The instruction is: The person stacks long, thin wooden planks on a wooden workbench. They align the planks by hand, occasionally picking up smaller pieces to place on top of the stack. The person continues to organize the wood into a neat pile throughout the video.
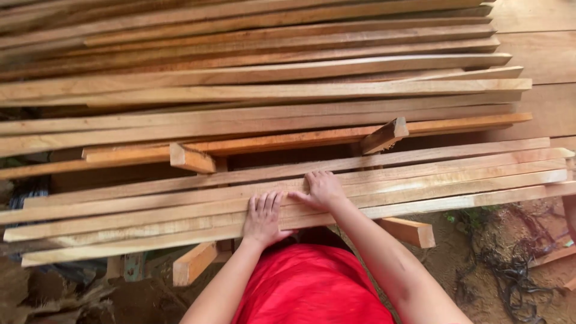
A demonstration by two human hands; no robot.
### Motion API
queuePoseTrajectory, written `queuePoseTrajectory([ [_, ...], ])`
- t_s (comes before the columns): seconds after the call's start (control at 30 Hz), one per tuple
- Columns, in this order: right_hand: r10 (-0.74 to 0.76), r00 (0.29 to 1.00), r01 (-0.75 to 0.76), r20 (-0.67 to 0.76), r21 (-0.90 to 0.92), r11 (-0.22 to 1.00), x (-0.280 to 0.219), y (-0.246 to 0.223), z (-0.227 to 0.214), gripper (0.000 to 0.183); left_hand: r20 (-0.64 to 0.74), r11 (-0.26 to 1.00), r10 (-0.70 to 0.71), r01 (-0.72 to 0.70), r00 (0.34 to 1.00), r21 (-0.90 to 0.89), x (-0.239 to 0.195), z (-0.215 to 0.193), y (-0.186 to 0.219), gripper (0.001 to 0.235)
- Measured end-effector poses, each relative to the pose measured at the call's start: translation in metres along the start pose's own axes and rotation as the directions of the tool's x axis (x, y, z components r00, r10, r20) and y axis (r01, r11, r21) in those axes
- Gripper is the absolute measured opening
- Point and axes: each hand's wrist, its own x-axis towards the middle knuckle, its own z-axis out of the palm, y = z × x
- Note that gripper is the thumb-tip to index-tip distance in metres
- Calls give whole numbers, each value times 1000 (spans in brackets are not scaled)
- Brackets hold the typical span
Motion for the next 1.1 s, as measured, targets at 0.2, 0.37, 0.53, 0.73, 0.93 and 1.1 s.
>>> queuePoseTrajectory([
  [0.2,-17,1000,18,-16,56,998,1,2,3,80,46,1000,-19,19,999,-1,0,-11,2,126],
  [0.37,-15,987,34,-159,116,993,-11,-6,-2,72,56,1000,-23,23,998,3,1,-14,3,129],
  [0.53,1,865,65,-501,113,991,13,15,33,66,41,1000,-25,26,999,-15,-1,-11,2,129],
  [0.73,149,988,-148,-45,32,988,46,8,6,75,13,999,-24,25,1000,-24,-2,-14,1,129],
  [0.93,130,991,-130,5,74,989,52,13,2,69,23,999,-17,18,1000,-34,-1,-32,2,131],
  [1.1,156,974,-178,165,124,976,45,1,-30,70,39,981,-48,55,998,-188,5,0,-7,109],
])
